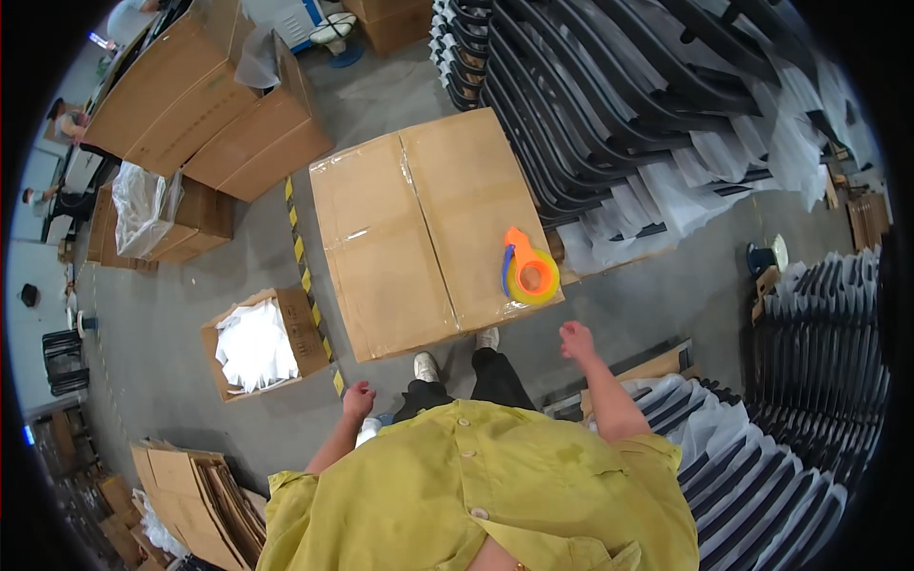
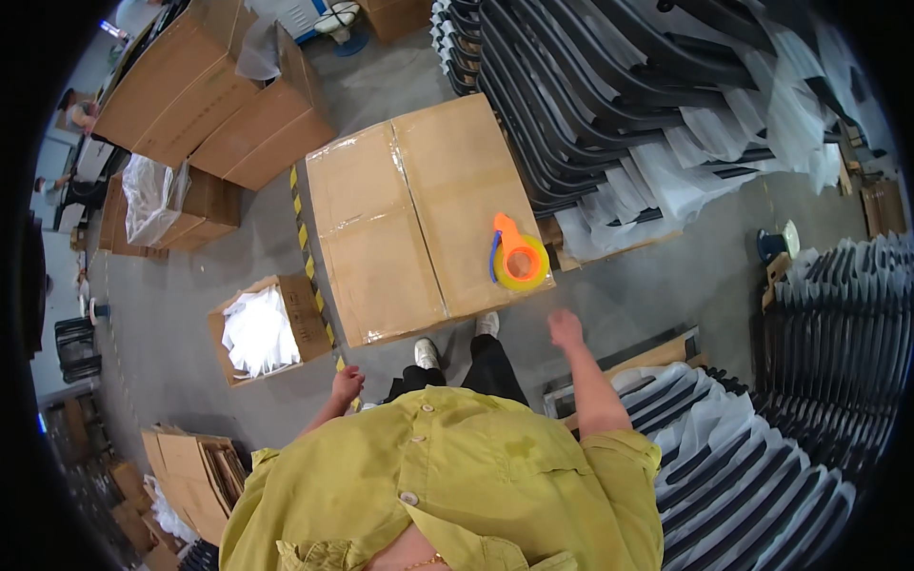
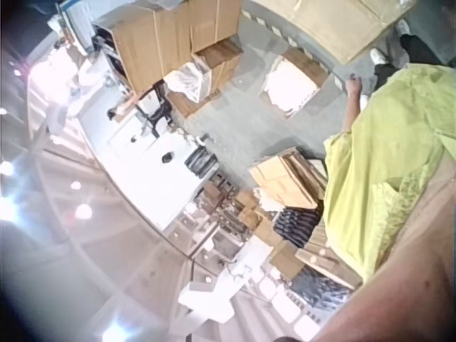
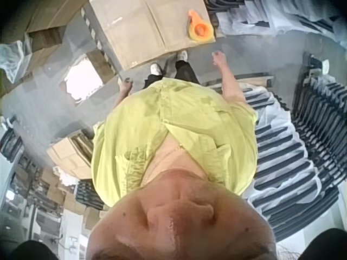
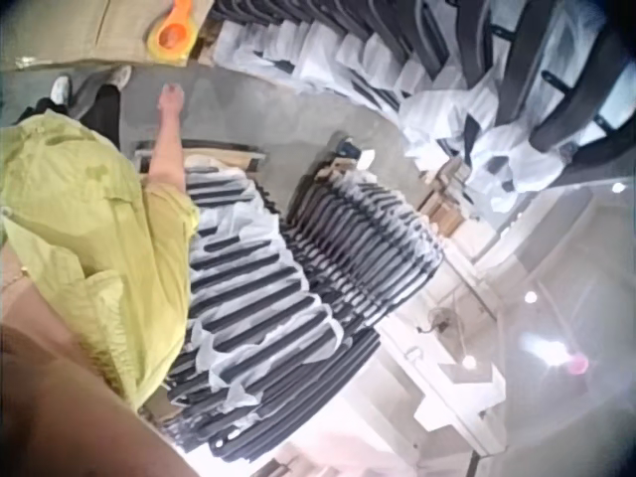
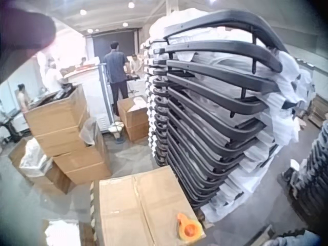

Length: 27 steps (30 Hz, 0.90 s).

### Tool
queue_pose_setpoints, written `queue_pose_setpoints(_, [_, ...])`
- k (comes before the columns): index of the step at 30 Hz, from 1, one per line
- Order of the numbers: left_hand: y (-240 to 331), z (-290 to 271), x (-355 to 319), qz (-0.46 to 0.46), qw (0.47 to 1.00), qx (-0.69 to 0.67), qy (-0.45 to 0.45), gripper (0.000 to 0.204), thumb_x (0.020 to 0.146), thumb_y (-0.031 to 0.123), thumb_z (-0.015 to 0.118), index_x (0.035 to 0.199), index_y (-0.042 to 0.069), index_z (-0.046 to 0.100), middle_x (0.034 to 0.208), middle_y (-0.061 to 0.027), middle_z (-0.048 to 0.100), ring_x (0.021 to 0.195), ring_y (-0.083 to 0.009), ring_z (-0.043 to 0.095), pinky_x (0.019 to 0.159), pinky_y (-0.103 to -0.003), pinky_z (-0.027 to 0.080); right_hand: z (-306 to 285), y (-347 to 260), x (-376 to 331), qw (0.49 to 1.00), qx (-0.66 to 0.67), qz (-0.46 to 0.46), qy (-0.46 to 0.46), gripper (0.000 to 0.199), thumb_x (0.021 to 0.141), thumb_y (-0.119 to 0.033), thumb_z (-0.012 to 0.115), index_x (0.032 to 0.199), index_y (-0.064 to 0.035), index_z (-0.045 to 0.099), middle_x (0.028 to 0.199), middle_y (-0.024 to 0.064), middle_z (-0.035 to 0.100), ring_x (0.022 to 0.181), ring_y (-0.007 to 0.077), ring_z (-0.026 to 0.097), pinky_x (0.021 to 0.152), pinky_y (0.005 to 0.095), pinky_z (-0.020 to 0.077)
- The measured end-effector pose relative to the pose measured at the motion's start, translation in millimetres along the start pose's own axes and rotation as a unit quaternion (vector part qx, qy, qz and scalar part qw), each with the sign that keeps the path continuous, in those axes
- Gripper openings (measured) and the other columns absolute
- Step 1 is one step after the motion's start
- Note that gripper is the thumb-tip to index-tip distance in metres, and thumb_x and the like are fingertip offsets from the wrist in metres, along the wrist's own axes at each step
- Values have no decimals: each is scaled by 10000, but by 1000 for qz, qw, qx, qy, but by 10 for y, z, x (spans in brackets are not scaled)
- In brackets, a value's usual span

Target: Wrapping foam padding around metal chair frames and preparing padded materials using a tape dispenser in a warehouse setting.

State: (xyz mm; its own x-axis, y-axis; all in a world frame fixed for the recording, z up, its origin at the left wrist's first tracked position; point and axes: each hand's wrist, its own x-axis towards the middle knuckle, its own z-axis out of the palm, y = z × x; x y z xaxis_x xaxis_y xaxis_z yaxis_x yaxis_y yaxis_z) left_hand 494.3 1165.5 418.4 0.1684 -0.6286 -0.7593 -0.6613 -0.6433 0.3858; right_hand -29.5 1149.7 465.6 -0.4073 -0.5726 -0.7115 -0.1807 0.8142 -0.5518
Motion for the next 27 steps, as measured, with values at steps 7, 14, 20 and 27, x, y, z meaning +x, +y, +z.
queue_pose_setpoints(7, [157, 88, 320, -105, 983, -110, 105, 661, 650, 265, 680, 1200, 27, 401, 1097, -209, 512, 1027, -296, 497, 865, -355, 398, -119, -491, 600, 994, 30, 108, -2, 486, 827, -415, 443, 1194, -98, 414, 1175, 103, 452, 983, 273, 497, 608, 445, 487])
queue_pose_setpoints(14, [926, -169, 694, -67, 944, -209, 246, 653, 755, 300, 612, 1254, -8, 325, 1166, -132, 481, 1070, -203, 451, 889, -312, 357, 130, -537, 1063, 950, 242, 180, -79, 655, 806, -565, 413, 1281, -127, 310, 1234, 103, 399, 1085, 287, 436, 770, 513, 426])
queue_pose_setpoints(20, [1268, -444, 1191, -56, 919, -358, 152, 617, 792, 381, 561, 1252, 27, 352, 1175, -78, 471, 1065, -174, 437, 895, -285, 329, 209, -299, 1335, 931, 320, 131, -120, 631, 833, -522, 413, 1240, -43, 362, 1184, 96, 449, 1069, 211, 459, 865, 370, 398])
queue_pose_setpoints(27, [1680, -881, 1524, -23, 900, -400, 170, 613, 800, 358, 556, 1256, 9, 339, 1190, -91, 451, 1077, -182, 421, 912, -284, 309, 416, -971, 1344, 948, 299, 68, -89, 567, 853, -483, 413, 1185, -25, 442, 1154, 92, 473, 1050, 179, 457, 855, 325, 389])
